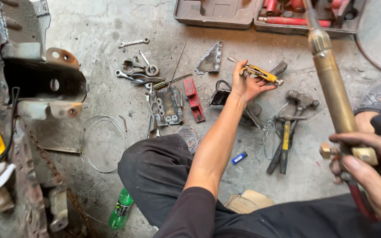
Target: The person sits on the floor and uses a welding torch to heat and fuse a metal part. They use pliers to hold the part steady and a lighter to ignite the torch. The person then adds a metal wire to the heated area to complete the weld.
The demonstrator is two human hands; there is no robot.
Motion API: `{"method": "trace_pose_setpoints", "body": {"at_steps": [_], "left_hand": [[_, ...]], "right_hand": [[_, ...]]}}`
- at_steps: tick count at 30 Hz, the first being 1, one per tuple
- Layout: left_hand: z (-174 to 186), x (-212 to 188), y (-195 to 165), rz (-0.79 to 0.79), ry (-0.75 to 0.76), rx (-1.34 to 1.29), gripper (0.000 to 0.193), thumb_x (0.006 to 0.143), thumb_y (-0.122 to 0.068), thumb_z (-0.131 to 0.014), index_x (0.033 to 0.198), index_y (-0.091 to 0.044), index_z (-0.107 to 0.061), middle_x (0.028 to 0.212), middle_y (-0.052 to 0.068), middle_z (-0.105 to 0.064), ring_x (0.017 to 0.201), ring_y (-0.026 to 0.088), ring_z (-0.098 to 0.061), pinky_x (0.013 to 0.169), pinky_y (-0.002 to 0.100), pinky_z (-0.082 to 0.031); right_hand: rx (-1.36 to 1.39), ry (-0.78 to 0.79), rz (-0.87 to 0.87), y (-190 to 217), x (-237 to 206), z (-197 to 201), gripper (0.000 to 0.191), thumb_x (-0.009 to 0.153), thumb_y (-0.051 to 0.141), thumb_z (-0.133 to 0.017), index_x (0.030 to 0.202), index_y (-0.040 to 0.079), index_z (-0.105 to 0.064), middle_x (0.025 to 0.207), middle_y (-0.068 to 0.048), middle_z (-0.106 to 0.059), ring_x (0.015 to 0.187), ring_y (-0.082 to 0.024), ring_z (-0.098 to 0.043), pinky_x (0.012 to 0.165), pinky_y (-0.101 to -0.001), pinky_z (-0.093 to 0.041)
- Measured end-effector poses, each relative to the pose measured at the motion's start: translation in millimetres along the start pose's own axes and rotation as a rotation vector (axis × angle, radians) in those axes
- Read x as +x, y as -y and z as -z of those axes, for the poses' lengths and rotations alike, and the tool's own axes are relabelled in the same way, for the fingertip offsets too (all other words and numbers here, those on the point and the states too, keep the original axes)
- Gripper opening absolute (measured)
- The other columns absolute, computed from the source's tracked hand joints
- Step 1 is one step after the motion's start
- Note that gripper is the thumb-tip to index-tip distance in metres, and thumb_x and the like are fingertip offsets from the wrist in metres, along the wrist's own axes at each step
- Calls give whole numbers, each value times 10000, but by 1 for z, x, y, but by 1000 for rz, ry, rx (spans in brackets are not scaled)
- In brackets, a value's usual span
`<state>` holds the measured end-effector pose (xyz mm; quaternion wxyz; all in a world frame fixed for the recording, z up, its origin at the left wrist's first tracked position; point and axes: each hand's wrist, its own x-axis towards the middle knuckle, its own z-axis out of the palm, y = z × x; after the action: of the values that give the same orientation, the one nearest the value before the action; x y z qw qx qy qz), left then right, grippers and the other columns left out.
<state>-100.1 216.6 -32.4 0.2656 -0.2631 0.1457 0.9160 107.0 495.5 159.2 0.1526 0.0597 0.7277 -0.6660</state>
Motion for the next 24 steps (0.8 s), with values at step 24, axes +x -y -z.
{"method": "trace_pose_setpoints", "body": {"at_steps": [24], "left_hand": [[40, 68, -84, -76, -270, -242, 1109, 775, -712, -576, 1521, 40, -249, 1502, 364, -312, 1340, 508, -398, 1008, 739, -381]], "right_hand": [[62, 21, -203, -91, 38, 32, 505, 972, 102, -531, 1452, -44, -469, 1300, -249, -618, 832, -295, -695, 637, -413, -645]]}}
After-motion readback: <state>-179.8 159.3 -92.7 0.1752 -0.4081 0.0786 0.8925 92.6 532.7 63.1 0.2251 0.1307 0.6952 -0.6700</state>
